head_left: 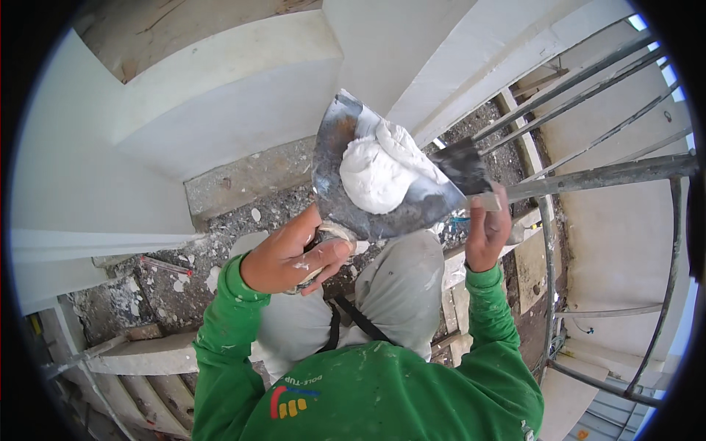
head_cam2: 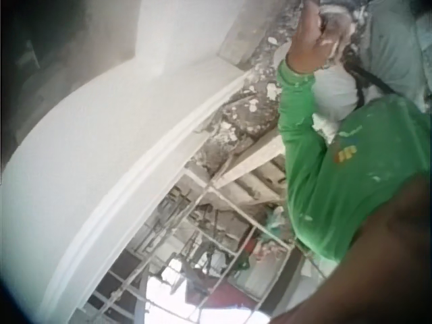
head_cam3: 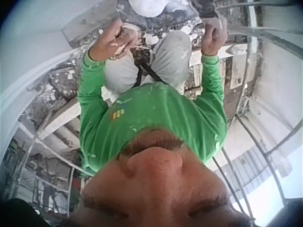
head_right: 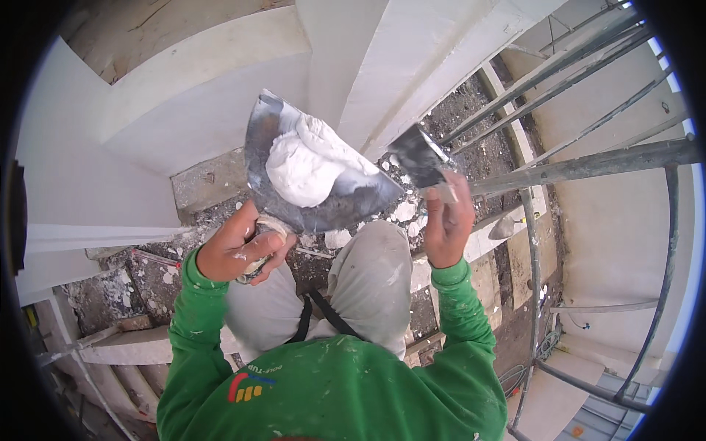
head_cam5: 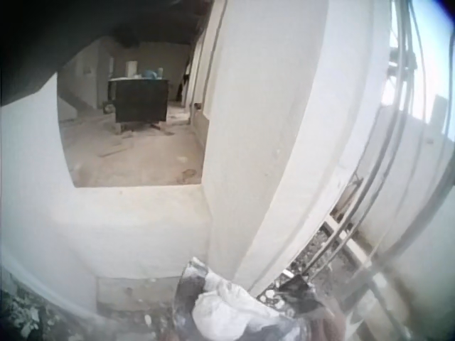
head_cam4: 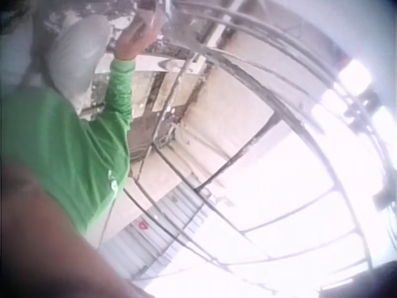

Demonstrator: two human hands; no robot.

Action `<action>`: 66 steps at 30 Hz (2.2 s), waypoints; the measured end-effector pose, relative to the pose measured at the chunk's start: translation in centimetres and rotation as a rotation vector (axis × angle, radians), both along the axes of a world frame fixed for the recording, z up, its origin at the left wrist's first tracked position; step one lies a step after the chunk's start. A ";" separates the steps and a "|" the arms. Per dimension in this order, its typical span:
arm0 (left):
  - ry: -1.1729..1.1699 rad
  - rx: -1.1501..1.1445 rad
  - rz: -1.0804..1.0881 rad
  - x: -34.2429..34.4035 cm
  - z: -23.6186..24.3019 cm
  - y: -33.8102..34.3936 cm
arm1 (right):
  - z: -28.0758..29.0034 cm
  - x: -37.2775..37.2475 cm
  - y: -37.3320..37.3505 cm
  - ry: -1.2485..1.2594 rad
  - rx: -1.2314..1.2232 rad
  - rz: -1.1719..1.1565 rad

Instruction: The person uses a hawk and a trowel to apply white plaster to a vertical wall surface. They repeatedly scoop plaster from the hawk and smooth it onto the wall, working on a specific section of the corner.

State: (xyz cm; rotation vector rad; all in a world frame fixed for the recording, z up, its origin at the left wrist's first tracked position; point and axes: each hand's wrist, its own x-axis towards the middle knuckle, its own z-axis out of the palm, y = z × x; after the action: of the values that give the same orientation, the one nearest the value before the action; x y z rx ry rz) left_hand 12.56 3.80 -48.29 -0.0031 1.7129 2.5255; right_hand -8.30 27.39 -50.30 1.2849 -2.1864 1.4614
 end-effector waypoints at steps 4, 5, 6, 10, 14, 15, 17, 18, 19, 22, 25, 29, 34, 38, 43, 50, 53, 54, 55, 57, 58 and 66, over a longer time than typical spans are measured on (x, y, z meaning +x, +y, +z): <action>-0.055 -0.557 0.262 -0.5 1.7 1.0 | 4.2 -0.3 -0.7 0.629 0.016 -0.160; -0.057 -0.582 0.279 -0.6 1.9 1.1 | 5.2 0.1 -1.1 0.742 0.067 -0.088; -0.058 -0.607 0.295 -0.8 2.1 1.2 | 6.1 0.9 -1.8 0.853 0.120 -0.016; -0.023 -0.628 0.306 -1.5 2.4 1.8 | 6.9 1.1 -3.8 0.943 0.333 0.214; -0.047 -0.539 0.418 -0.8 2.3 1.9 | 5.9 -0.2 -3.4 0.952 0.323 0.229; -0.054 -0.470 0.480 -0.5 2.4 1.9 | 5.4 -0.6 -3.3 0.950 0.332 0.222; -0.066 -0.218 0.663 0.9 3.8 2.3 | 3.5 -1.9 -2.8 0.781 0.286 0.162; -0.039 -0.234 0.708 1.0 3.3 2.0 | 1.5 -3.2 -2.2 0.621 0.230 0.098; -0.020 -0.255 0.769 1.4 2.7 1.8 | -0.3 -3.8 -1.9 0.297 0.131 0.023; -0.051 -0.222 0.805 1.6 0.2 1.3 | -9.4 -8.0 0.9 -0.745 -0.290 0.038; -0.160 -0.182 0.727 2.1 -4.3 1.3 | -18.6 -10.0 1.3 -1.399 -0.598 0.052; -0.256 -0.173 0.658 3.1 -6.9 1.9 | -29.2 -10.6 1.1 -1.738 -0.625 -0.065; -0.271 -0.175 0.757 3.4 -6.1 2.6 | -37.8 -11.4 -0.2 -1.827 -0.638 -0.119; -0.309 -0.185 0.811 4.7 -5.6 3.1 | -41.9 -12.0 -1.0 -1.864 -0.661 -0.230; -0.369 -0.178 0.894 5.9 -5.4 3.1 | -44.1 -11.8 -1.9 -1.850 -0.729 -0.284; -0.351 -0.220 0.925 5.6 -5.2 3.4 | -44.2 -11.7 -3.3 -1.838 -0.724 -0.301; -0.338 -0.220 0.923 5.4 -5.3 3.3 | -44.3 -12.1 -3.9 -1.804 -0.736 -0.278; -0.333 -0.222 0.918 5.4 -5.6 3.3 | -44.3 -12.3 -4.0 -1.783 -0.723 -0.278; -0.330 -0.222 0.918 5.6 -5.8 3.2 | -44.0 -12.4 -4.4 -1.764 -0.703 -0.276; -0.333 -0.191 0.892 5.8 -5.7 2.9 | -43.3 -12.8 -5.1 -1.734 -0.668 -0.203; -0.335 -0.172 0.879 5.8 -5.6 2.8 | -42.9 -13.1 -5.3 -1.718 -0.647 -0.167; -0.293 -0.154 0.877 5.7 -5.6 2.5 | -38.6 -15.5 -5.8 -1.749 -0.592 -0.078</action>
State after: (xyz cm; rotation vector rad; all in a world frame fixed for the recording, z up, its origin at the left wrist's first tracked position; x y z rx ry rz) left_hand 18.23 6.28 -53.89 -1.3265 2.0560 2.6493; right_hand -23.83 21.55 -88.94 -0.6888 -1.7429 3.4152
